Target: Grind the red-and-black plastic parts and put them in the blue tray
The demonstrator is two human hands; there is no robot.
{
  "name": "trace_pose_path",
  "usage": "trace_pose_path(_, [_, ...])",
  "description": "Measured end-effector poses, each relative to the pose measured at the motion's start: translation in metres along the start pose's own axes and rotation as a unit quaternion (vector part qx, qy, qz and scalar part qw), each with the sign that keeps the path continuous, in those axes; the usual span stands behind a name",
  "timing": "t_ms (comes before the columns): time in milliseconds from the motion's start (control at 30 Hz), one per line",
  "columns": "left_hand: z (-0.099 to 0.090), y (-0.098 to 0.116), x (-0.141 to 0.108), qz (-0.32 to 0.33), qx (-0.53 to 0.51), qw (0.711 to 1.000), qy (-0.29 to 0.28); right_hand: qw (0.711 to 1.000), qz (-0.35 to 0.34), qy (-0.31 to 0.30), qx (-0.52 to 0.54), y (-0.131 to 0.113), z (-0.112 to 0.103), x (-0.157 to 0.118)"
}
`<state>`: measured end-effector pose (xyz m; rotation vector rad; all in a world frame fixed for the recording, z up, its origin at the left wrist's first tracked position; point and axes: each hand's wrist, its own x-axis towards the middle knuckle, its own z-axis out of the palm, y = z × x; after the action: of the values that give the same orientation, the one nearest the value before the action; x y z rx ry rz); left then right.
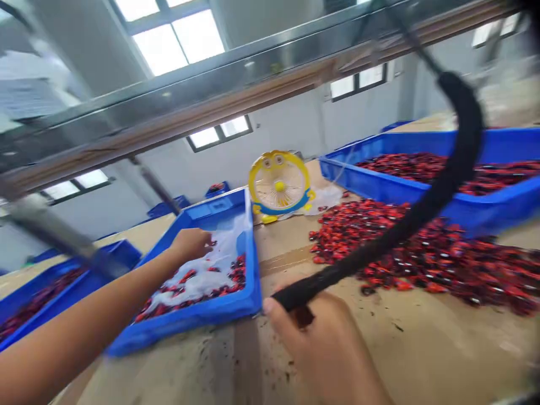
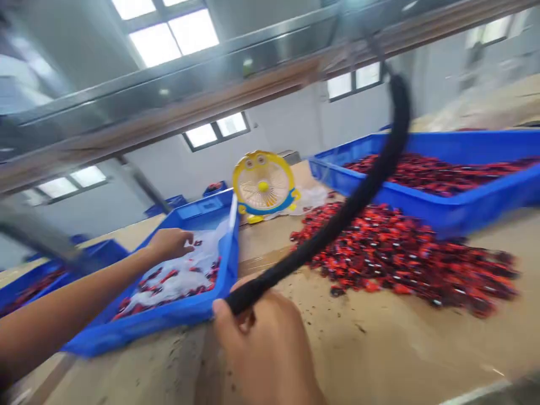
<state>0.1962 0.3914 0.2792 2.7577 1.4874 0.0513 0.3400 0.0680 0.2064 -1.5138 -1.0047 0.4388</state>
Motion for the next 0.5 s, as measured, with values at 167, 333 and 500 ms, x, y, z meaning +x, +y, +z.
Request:
trace_pose_path(167, [0.033,-0.04,-0.022,-0.071,0.058,0.994,-0.062,1.0,-0.019,0.001,0.0,-0.001,0.004,0.003])
trace_pose_path(333, [0.048,-0.069,-0.024,-0.084,0.079,0.99,-0.084,0.996,-0.067,0.043,-0.041,-0.009,0.022,0.004])
trace_pose_path(500, [0.057,-0.097,-0.037,-0.103,0.064,0.988,-0.096,0.99,-0.082,0.061,-0.093,0.001,0.02,0.003])
